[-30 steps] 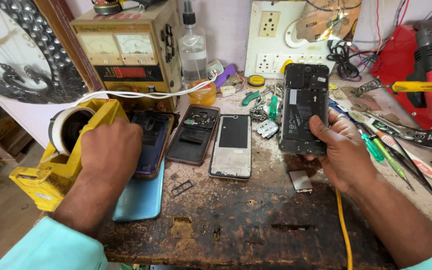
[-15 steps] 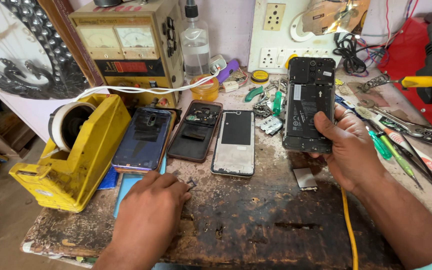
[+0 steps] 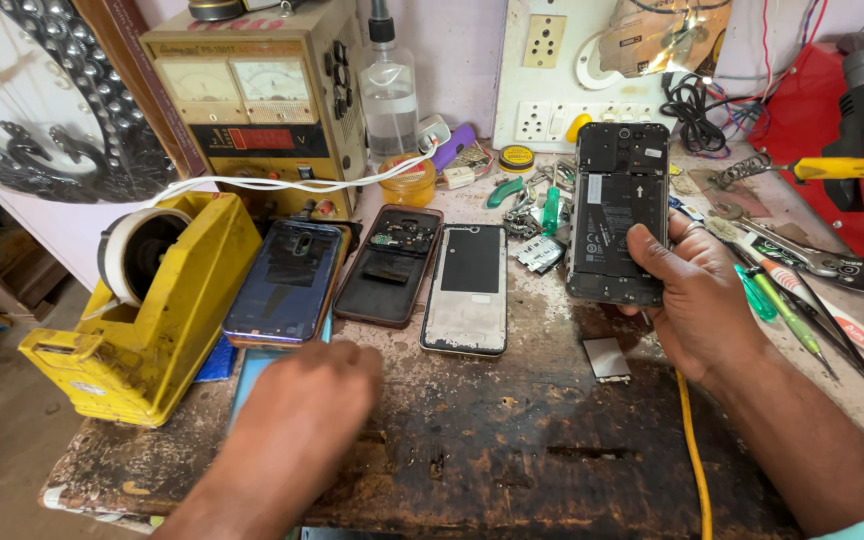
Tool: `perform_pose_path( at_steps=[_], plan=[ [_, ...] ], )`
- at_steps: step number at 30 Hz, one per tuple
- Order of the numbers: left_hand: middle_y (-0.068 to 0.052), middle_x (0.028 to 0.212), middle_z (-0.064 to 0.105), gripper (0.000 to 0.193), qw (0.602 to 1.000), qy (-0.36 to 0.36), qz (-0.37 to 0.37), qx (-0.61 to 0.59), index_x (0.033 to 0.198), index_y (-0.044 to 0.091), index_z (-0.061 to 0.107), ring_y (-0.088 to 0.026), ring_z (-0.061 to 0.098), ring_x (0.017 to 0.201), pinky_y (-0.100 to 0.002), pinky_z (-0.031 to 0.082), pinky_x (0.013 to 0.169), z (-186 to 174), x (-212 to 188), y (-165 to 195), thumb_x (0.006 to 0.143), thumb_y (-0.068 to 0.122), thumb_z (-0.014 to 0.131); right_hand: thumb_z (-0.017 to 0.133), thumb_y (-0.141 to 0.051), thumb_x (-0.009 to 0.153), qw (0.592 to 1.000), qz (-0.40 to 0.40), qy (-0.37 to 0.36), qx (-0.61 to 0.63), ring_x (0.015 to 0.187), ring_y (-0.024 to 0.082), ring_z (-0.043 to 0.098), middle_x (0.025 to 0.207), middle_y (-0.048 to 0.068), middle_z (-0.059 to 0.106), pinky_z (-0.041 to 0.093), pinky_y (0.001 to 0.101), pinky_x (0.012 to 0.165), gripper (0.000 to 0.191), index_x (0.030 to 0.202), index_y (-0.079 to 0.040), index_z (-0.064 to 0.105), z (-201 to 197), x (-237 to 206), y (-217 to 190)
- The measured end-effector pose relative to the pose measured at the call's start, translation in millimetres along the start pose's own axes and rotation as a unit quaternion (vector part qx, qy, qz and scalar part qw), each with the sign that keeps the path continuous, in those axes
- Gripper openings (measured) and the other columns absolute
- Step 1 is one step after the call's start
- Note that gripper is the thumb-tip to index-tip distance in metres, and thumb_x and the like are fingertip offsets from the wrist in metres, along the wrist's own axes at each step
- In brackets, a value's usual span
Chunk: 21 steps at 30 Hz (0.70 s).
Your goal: The person holds a smartphone, removes its back cover and battery, and sets the cover aside. They then use a screwdriver to unscrew components from the exposed phone chassis on the workbench, steadying the phone with their other hand.
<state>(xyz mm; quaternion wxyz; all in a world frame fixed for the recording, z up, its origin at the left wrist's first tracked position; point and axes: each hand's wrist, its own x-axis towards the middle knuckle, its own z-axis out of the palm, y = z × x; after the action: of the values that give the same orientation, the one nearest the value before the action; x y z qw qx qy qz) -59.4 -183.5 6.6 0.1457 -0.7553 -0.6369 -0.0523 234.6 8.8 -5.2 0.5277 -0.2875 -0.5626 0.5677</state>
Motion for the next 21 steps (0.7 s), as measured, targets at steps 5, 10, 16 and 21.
perform_pose_path(
  at_steps=[5, 10, 16, 21],
  plan=[
    [-0.012, 0.093, 0.072, 0.009, 0.978, 0.014, -0.199, 0.067, 0.089, 0.008, 0.066, -0.031, 0.073, 0.086, -0.044, 0.061, 0.072, -18.0, 8.8, -38.3, 0.092, 0.016, 0.064, 0.066, -0.024, 0.101, 1.000, 0.002, -0.010, -0.006, 0.064, 0.006, 0.062, 0.090, -0.001, 0.070, 0.046, 0.0235, 0.050, 0.025, 0.120, -0.009, 0.061, 0.7, 0.1, 0.5],
    [-0.017, 0.105, 0.072, 0.024, 0.983, 0.029, -0.178, 0.027, 0.100, 0.005, 0.069, -0.036, 0.071, 0.102, -0.047, 0.058, 0.088, 11.8, 20.9, -55.6, 0.100, 0.027, 0.058, 0.065, -0.024, 0.101, 1.000, -0.006, -0.010, -0.001, 0.064, 0.005, 0.061, 0.091, -0.002, 0.070, 0.046, 0.0228, 0.049, 0.025, 0.120, -0.009, 0.062, 1.0, 0.9, 1.3],
    [-0.027, 0.134, 0.059, 0.065, 0.977, 0.061, -0.200, 0.042, 0.133, 0.003, 0.061, -0.052, 0.052, 0.127, -0.057, 0.043, 0.105, 49.2, 11.8, -55.3, 0.096, 0.055, 0.054, 0.065, -0.025, 0.100, 1.000, -0.003, -0.011, -0.002, 0.065, 0.005, 0.062, 0.092, -0.002, 0.071, 0.045, 0.0224, 0.049, 0.026, 0.121, -0.009, 0.062, 1.7, 0.9, 1.3],
    [-0.022, 0.147, 0.052, 0.066, 0.977, 0.051, -0.207, 0.000, 0.144, 0.010, 0.055, -0.047, 0.044, 0.139, -0.055, 0.039, 0.116, 59.8, 7.1, -54.6, 0.096, 0.056, 0.049, 0.066, -0.026, 0.099, 1.000, 0.005, -0.013, -0.023, 0.066, 0.004, 0.062, 0.093, -0.002, 0.071, 0.044, 0.0221, 0.048, 0.028, 0.121, -0.010, 0.062, 3.4, -0.4, 1.4]
  ],
)
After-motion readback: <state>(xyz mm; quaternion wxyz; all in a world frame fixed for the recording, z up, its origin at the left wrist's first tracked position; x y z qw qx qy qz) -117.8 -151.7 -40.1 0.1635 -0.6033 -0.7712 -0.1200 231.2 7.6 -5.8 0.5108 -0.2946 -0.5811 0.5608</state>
